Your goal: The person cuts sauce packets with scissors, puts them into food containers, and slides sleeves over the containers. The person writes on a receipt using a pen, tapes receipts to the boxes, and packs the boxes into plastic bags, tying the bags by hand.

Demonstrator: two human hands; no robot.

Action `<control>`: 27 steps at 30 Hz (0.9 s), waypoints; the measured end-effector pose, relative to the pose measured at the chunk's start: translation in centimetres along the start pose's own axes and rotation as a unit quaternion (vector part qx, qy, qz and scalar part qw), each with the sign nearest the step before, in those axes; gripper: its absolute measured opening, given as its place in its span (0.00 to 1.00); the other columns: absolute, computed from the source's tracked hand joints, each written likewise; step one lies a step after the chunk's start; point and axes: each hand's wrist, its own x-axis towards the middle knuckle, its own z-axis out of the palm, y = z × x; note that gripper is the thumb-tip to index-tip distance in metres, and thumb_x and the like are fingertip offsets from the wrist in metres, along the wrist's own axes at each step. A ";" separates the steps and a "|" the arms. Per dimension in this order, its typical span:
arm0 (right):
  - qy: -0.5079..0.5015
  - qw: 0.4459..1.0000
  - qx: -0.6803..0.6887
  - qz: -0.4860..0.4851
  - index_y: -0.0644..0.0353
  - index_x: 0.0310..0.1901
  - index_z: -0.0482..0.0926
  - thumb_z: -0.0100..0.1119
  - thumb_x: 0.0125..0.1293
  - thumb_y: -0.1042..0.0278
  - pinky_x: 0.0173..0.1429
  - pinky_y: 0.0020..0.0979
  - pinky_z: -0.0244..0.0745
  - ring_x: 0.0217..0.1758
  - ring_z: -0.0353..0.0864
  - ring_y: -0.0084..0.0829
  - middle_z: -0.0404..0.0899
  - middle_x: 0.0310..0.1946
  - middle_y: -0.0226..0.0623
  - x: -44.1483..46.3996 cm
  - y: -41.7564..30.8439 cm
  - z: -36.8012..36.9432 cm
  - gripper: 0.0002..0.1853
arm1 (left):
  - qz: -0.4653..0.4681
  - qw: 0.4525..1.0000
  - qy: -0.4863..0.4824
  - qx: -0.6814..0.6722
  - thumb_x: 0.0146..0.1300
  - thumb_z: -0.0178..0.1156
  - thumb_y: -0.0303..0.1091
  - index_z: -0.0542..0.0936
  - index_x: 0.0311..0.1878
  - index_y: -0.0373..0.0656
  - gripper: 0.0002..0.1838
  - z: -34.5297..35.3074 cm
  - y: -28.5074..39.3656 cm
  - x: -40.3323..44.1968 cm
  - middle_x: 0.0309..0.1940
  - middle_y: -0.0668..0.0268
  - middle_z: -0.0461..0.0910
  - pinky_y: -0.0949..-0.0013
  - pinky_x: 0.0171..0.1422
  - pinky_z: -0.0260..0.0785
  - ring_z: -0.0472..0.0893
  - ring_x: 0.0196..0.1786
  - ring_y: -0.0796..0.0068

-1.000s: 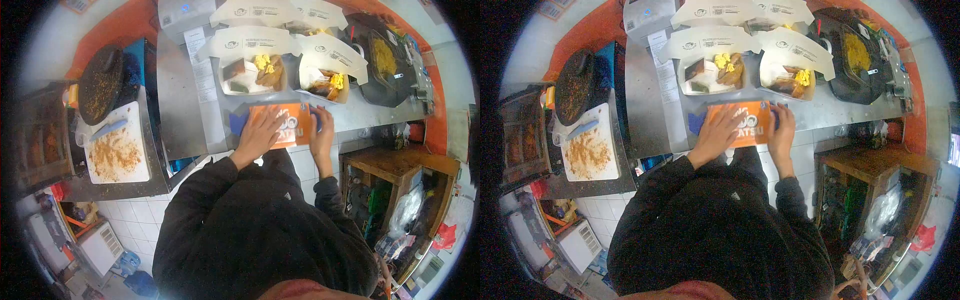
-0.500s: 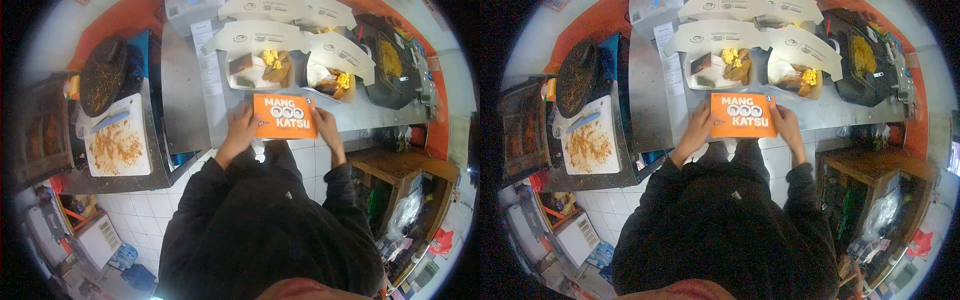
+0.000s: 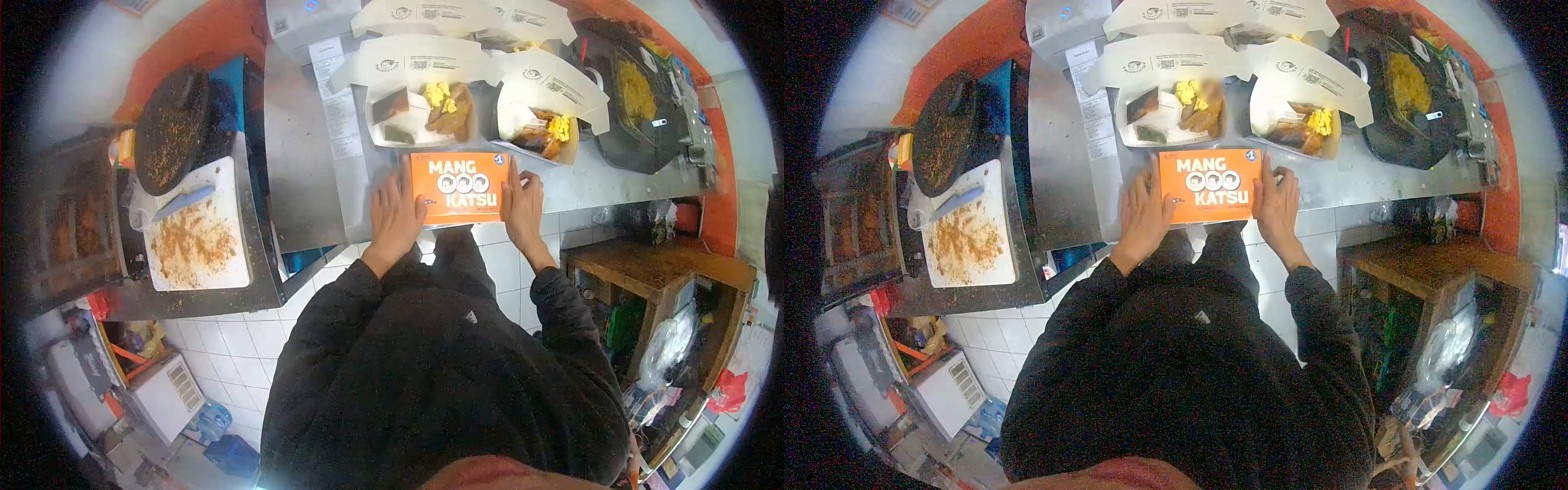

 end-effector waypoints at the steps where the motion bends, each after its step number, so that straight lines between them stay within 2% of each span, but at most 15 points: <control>1: 0.001 1.000 0.001 0.004 0.58 0.63 0.68 0.54 0.66 0.63 0.57 0.41 0.68 0.54 0.72 0.48 0.68 0.57 0.51 0.2 0.2 -0.7 0.24 | 0.002 1.000 -0.002 0.001 0.63 0.52 0.43 0.53 0.73 0.46 0.36 -0.8 0.5 0.6 0.62 0.45 0.60 0.51 0.72 0.47 0.59 0.68 0.51; 2: -0.005 0.991 0.022 -0.129 0.57 0.64 0.67 0.55 0.64 0.64 0.62 0.43 0.65 0.57 0.70 0.46 0.68 0.58 0.48 0.4 0.8 -1.3 0.26 | 0.143 0.981 -0.007 0.132 0.61 0.54 0.43 0.51 0.73 0.46 0.39 -1.8 1.0 1.5 0.65 0.44 0.57 0.52 0.74 0.43 0.55 0.71 0.50; 3: -0.009 0.964 0.043 -0.264 0.56 0.65 0.66 0.57 0.62 0.66 0.66 0.44 0.61 0.60 0.69 0.44 0.67 0.60 0.45 0.9 1.5 -1.6 0.29 | 0.278 0.926 -0.007 0.257 0.59 0.56 0.44 0.50 0.74 0.46 0.42 -2.4 1.2 2.3 0.68 0.42 0.53 0.52 0.76 0.39 0.50 0.73 0.49; 4: -0.057 0.956 -0.008 -0.289 0.54 0.68 0.61 0.61 0.59 0.57 0.73 0.44 0.52 0.68 0.62 0.41 0.62 0.65 0.43 1.6 2.3 -1.5 0.36 | 0.275 0.926 -0.003 0.258 0.59 0.56 0.44 0.50 0.74 0.46 0.42 -2.4 0.8 2.9 0.68 0.42 0.53 0.52 0.76 0.39 0.50 0.73 0.49; 6: -0.085 0.944 -0.003 -0.319 0.53 0.69 0.58 0.62 0.56 0.53 0.75 0.44 0.48 0.71 0.57 0.40 0.58 0.68 0.43 1.8 2.6 -2.6 0.40 | 0.328 0.922 -0.083 0.191 0.55 0.60 0.48 0.49 0.74 0.44 0.47 -2.6 0.0 3.7 0.71 0.42 0.47 0.52 0.77 0.36 0.45 0.75 0.48; 8: -0.135 0.926 -0.026 -0.352 0.52 0.72 0.52 0.62 0.48 0.43 0.77 0.44 0.42 0.76 0.48 0.38 0.50 0.73 0.41 1.9 2.9 -3.4 0.50 | 0.333 0.925 -0.089 0.159 0.53 0.61 0.50 0.50 0.73 0.44 0.48 -2.6 -0.2 4.0 0.71 0.42 0.49 0.51 0.77 0.37 0.46 0.75 0.48; 9: -0.141 0.925 -0.023 -0.353 0.52 0.72 0.52 0.62 0.48 0.43 0.77 0.44 0.42 0.76 0.48 0.38 0.50 0.73 0.41 1.8 3.2 -3.1 0.50 | 0.342 0.927 -0.094 0.124 0.52 0.62 0.52 0.51 0.73 0.44 0.49 -2.4 -0.1 3.8 0.70 0.42 0.50 0.51 0.77 0.38 0.48 0.74 0.48; 12: -0.137 0.914 -0.036 -0.381 0.52 0.72 0.52 0.64 0.50 0.50 0.77 0.44 0.42 0.76 0.49 0.38 0.49 0.73 0.38 2.4 3.6 -2.0 0.48 | 0.327 0.927 -0.087 0.161 0.50 0.63 0.55 0.54 0.72 0.42 0.50 -1.8 0.1 3.9 0.69 0.43 0.52 0.51 0.75 0.41 0.51 0.72 0.48; 14: -0.116 0.922 0.004 -0.369 0.53 0.71 0.53 0.64 0.53 0.61 0.77 0.45 0.47 0.76 0.49 0.38 0.47 0.74 0.36 2.5 3.8 -1.3 0.44 | 0.328 0.926 -0.081 0.168 0.50 0.63 0.55 0.55 0.72 0.42 0.49 -1.7 0.1 4.4 0.68 0.43 0.53 0.51 0.75 0.42 0.53 0.71 0.48; 15: -0.119 0.921 0.011 -0.371 0.53 0.71 0.53 0.64 0.53 0.61 0.77 0.45 0.47 0.76 0.49 0.38 0.47 0.74 0.36 2.5 3.9 -1.0 0.44 | 0.334 0.924 -0.074 0.170 0.50 0.63 0.55 0.56 0.71 0.41 0.49 -1.7 0.1 4.5 0.67 0.44 0.55 0.51 0.74 0.44 0.55 0.70 0.48; 17: -0.098 0.915 0.031 -0.390 0.54 0.70 0.55 0.63 0.51 0.73 0.77 0.43 0.49 0.76 0.46 0.40 0.51 0.73 0.36 2.6 4.2 -0.7 0.43 | 0.329 0.920 -0.095 0.191 0.53 0.61 0.56 0.55 0.71 0.43 0.47 -1.8 0.1 4.7 0.67 0.45 0.54 0.51 0.74 0.43 0.54 0.71 0.49; 18: -0.098 0.914 0.035 -0.391 0.54 0.70 0.55 0.63 0.51 0.73 0.77 0.43 0.49 0.76 0.46 0.40 0.51 0.73 0.36 2.6 4.3 -0.6 0.43 | 0.328 0.915 -0.110 0.209 0.56 0.58 0.56 0.54 0.72 0.44 0.45 -1.9 0.2 4.8 0.68 0.46 0.53 0.51 0.74 0.43 0.52 0.72 0.49; 20: -0.076 0.906 0.044 -0.414 0.50 0.70 0.57 0.58 0.52 0.79 0.75 0.44 0.55 0.76 0.46 0.44 0.52 0.72 0.36 2.5 4.4 -0.6 0.41 | 0.311 0.918 -0.121 0.215 0.57 0.58 0.55 0.54 0.72 0.44 0.44 -2.1 0.7 4.5 0.68 0.47 0.52 0.51 0.75 0.42 0.52 0.72 0.50; 25: -0.122 0.884 0.012 -0.451 0.36 0.70 0.56 0.51 0.59 0.77 0.76 0.46 0.53 0.76 0.42 0.49 0.47 0.73 0.38 2.5 4.7 -1.3 0.38 | 0.275 0.924 -0.115 0.239 0.57 0.57 0.56 0.54 0.72 0.47 0.43 -1.0 1.0 2.9 0.70 0.49 0.50 0.52 0.76 0.40 0.50 0.73 0.51; 27: -0.152 0.890 0.019 -0.430 0.30 0.69 0.57 0.51 0.60 0.75 0.76 0.49 0.50 0.76 0.42 0.48 0.47 0.73 0.37 2.2 4.3 -1.9 0.37 | 0.312 0.896 -0.070 0.309 0.50 0.59 0.65 0.55 0.73 0.54 0.49 -0.8 1.0 2.8 0.70 0.47 0.52 0.49 0.75 0.37 0.50 0.73 0.52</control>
